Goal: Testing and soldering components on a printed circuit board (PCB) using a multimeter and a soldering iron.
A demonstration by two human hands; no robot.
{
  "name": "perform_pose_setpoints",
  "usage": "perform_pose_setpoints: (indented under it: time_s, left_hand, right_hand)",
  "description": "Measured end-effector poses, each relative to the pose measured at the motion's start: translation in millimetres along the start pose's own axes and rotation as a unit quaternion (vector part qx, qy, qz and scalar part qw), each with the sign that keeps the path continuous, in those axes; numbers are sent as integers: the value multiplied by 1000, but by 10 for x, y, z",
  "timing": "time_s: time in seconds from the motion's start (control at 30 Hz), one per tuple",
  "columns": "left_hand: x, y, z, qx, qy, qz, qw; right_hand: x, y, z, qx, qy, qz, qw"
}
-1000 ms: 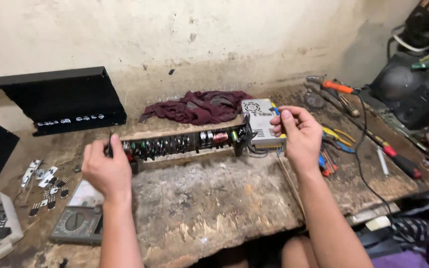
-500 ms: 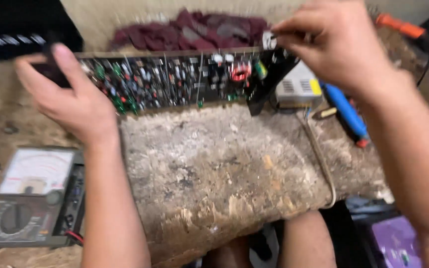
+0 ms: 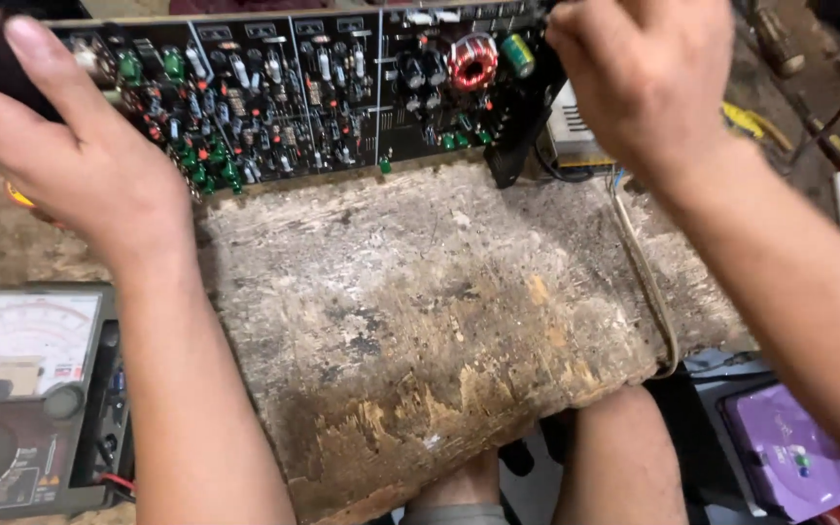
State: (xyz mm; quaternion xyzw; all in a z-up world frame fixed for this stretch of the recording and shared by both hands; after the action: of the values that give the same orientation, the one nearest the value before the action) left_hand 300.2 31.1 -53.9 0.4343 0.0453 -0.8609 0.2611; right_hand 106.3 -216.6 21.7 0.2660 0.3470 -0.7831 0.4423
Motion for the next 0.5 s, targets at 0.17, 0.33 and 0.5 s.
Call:
perform_pose_setpoints:
  time_s: [0.17, 0.33, 0.5]
  left_hand:
    - [51, -6, -88, -19, -4, -15, 1000]
    - [13, -4, -3, 26, -24, -29, 999]
    - [-43, -31, 166, 39, -1, -29, 999]
  right_hand:
    - [-154, -54, -145, -64, 19, 59, 996]
    - [-158, -41, -192, -59, 41, 89, 993]
    - [-151, -23, -235, -47, 54, 107, 992]
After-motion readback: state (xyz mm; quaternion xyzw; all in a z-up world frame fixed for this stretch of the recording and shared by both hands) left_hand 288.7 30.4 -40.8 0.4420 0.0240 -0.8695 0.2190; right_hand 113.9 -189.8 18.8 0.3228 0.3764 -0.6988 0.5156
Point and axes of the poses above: each hand's wrist, its own x-axis away from the middle knuckle, its own y-axis out of the palm, z = x × y, the point moved 1 cm from there along -x, towards the middle knuckle, and after that the axes turned 13 degrees about z, right-handed, at the moved point
